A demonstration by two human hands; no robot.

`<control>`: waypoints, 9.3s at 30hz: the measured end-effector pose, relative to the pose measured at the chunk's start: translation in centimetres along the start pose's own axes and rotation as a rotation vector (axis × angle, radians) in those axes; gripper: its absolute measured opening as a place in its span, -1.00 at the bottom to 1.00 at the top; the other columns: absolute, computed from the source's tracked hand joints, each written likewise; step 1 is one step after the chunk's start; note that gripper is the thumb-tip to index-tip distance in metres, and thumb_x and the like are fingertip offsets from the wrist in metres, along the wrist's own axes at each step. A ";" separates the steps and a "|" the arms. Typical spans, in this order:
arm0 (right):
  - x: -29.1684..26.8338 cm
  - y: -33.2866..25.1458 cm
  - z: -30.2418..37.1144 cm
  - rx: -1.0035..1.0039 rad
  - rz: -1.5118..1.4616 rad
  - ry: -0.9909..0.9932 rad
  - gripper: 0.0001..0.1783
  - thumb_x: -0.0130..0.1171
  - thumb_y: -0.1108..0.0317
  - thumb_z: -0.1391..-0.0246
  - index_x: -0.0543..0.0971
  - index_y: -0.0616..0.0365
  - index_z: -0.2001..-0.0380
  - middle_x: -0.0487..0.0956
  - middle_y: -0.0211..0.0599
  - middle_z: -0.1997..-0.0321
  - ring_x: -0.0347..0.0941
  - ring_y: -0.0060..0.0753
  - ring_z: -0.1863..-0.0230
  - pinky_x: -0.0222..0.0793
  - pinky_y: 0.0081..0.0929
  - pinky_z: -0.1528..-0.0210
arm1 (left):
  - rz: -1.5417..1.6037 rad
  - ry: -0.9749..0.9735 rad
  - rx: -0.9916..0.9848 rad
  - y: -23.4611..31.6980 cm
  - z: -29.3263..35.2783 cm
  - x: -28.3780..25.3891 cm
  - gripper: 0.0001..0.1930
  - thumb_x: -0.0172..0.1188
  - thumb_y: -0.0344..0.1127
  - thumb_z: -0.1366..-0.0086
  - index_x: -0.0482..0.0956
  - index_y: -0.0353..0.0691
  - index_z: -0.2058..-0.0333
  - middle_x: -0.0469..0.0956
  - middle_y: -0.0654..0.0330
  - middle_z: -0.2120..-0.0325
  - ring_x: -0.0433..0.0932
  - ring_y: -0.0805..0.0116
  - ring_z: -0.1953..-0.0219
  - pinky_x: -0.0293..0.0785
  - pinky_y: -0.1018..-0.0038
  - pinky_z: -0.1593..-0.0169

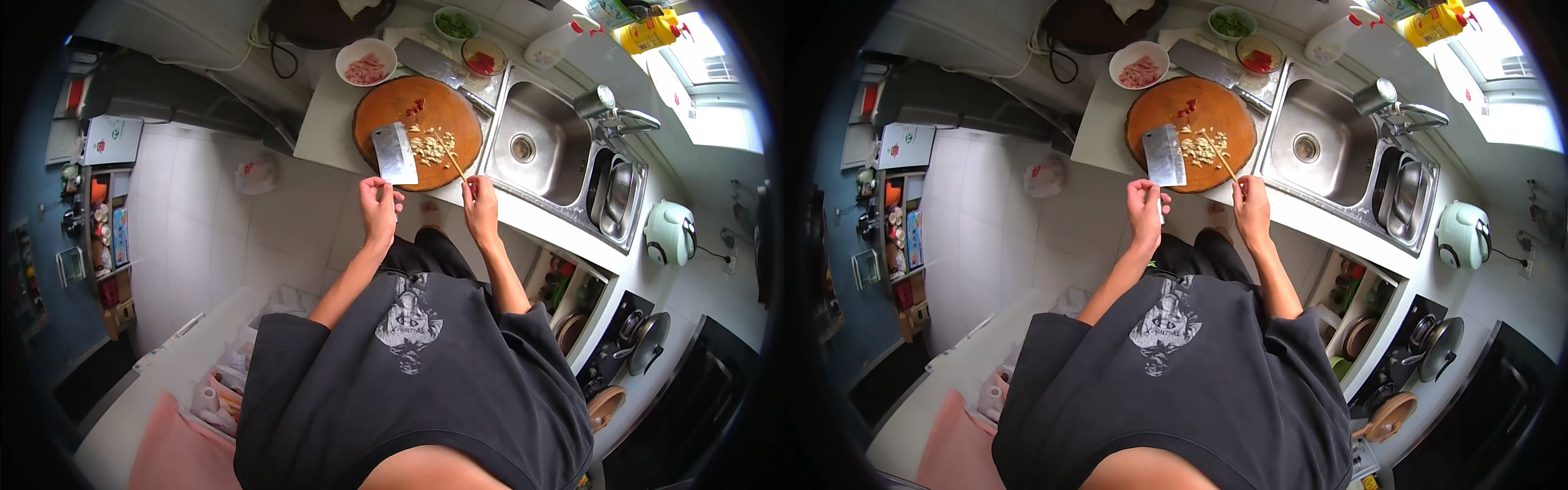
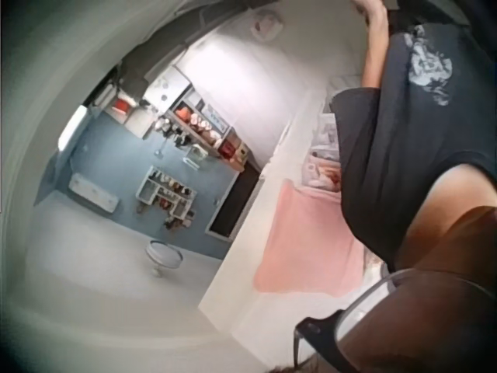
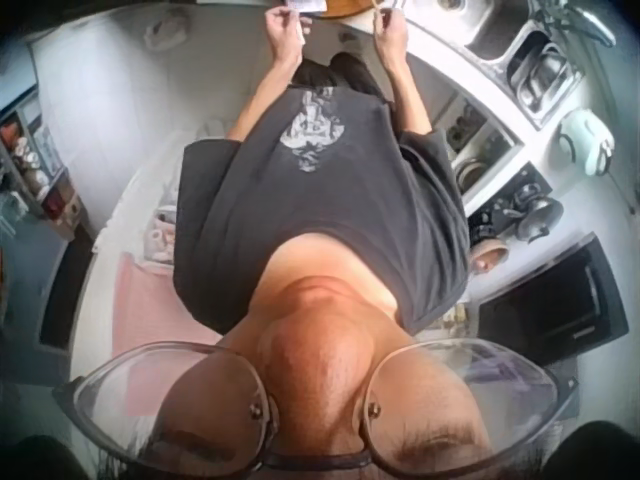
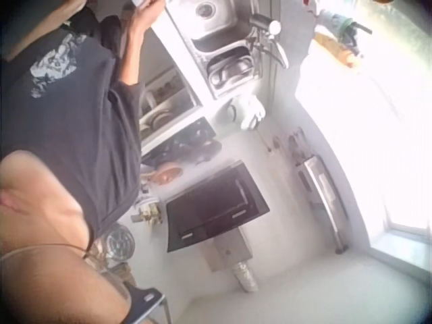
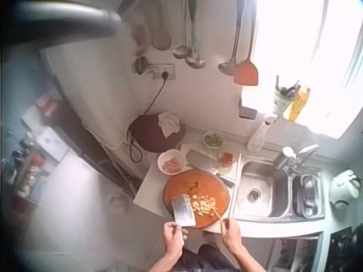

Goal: The person peels garlic cloves by hand and places them on a wooden cutting board. They then use a cleaver to slice and mince the garlic into a fine paste, occasionally using chopsticks to gather the pieces.

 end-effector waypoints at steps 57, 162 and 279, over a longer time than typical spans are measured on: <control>-3.4 -3.4 0.3 -0.407 -0.022 -0.367 -0.67 0.17 0.61 -0.09 0.71 0.21 0.06 0.59 -0.07 0.23 0.58 0.11 0.15 0.54 -0.07 0.11 | -1.295 -0.345 1.032 3.8 6.0 0.5 -0.84 0.33 -0.53 -0.22 0.71 -0.25 0.20 0.58 0.25 0.27 0.59 0.24 0.23 0.61 0.32 0.20; -11.2 -8.9 1.5 -0.457 0.284 -0.109 -0.66 0.13 0.59 -0.24 0.60 0.21 -0.07 0.59 -0.17 0.08 0.64 -0.02 0.19 0.59 -0.14 0.27 | -1.272 -0.212 1.099 8.3 3.3 1.8 -0.82 0.34 -0.63 -0.18 0.50 -0.30 0.35 0.45 0.10 0.39 0.54 0.04 0.29 0.54 0.19 0.25; 6.6 -3.6 0.3 0.239 0.163 0.310 -0.57 0.13 0.35 -0.41 0.54 0.20 -0.28 0.60 0.17 0.19 0.55 0.26 0.14 0.47 0.02 0.03 | -0.836 0.015 -0.668 -3.6 -22.1 -46.3 -0.81 0.12 -0.23 -0.39 0.60 -0.20 0.28 0.65 0.17 0.44 0.66 0.37 0.44 0.52 0.46 0.47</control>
Point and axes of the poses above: each hand's wrist, its own z-axis away from the middle knuckle, its own x-axis out of the palm, y = z × x, the point moved 2 cm from there along -z, towards the middle knuckle
